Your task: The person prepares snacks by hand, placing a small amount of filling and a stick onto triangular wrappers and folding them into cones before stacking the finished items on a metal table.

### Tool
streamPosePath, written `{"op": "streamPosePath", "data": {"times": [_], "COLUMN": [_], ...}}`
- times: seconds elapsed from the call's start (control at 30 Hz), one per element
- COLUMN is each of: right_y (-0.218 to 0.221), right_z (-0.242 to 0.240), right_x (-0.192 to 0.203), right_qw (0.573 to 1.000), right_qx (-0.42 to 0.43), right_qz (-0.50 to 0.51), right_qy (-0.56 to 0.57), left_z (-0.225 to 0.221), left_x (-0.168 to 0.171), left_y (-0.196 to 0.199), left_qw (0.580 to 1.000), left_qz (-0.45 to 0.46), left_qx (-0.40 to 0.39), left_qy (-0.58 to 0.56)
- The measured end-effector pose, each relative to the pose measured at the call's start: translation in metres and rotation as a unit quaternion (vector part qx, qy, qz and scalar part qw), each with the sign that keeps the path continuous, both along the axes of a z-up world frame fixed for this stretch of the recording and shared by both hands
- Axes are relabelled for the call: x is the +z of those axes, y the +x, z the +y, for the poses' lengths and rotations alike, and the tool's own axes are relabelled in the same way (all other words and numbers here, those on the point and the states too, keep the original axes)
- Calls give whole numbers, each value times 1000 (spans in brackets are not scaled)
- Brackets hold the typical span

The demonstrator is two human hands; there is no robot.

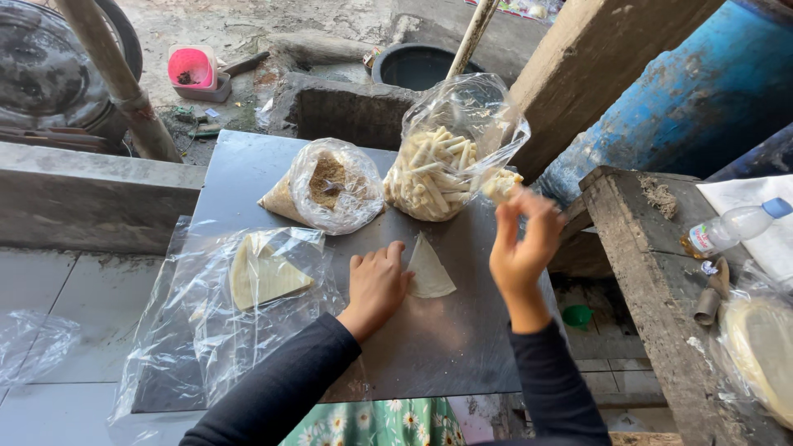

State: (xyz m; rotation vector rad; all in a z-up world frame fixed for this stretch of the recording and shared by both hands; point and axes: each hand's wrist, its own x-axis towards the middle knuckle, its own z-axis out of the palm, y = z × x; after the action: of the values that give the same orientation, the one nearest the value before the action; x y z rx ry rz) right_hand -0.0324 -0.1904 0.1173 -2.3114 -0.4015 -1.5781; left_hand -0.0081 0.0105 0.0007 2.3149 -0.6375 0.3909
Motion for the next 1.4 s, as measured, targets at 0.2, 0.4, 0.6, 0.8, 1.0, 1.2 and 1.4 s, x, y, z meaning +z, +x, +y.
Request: {"op": "streamPosePath", "data": {"times": [0.2, 0.4, 0.6, 0.8, 1.0, 1.2, 1.4], "right_y": [54, 109, 169, 190, 189, 171, 152], "right_z": [49, 133, 144, 149, 160, 148, 141], "right_x": [60, 2, -39, -68, -63, -47, -41], "right_qw": [993, 956, 909, 925, 901, 879, 882], "right_qx": [-42, 141, 55, 66, 61, 87, 107], "right_qz": [0, 223, 358, 335, 420, 467, 442], "right_qy": [-107, -130, -206, -166, -89, 29, 123], "left_z": [-3, -8, -15, -18, -16, -22, -30], "left_x": [-2, -15, -29, -38, -34, -47, -57], "left_y": [-3, -1, 4, 5, 3, 6, 10], "left_qw": [1000, 999, 1000, 1000, 998, 999, 995], "left_qz": [20, 24, 4, -9, -24, 0, 37], "left_qx": [-20, -24, 1, -20, -13, -23, -58], "left_qy": [8, 0, 20, 20, -53, -29, -73]}}
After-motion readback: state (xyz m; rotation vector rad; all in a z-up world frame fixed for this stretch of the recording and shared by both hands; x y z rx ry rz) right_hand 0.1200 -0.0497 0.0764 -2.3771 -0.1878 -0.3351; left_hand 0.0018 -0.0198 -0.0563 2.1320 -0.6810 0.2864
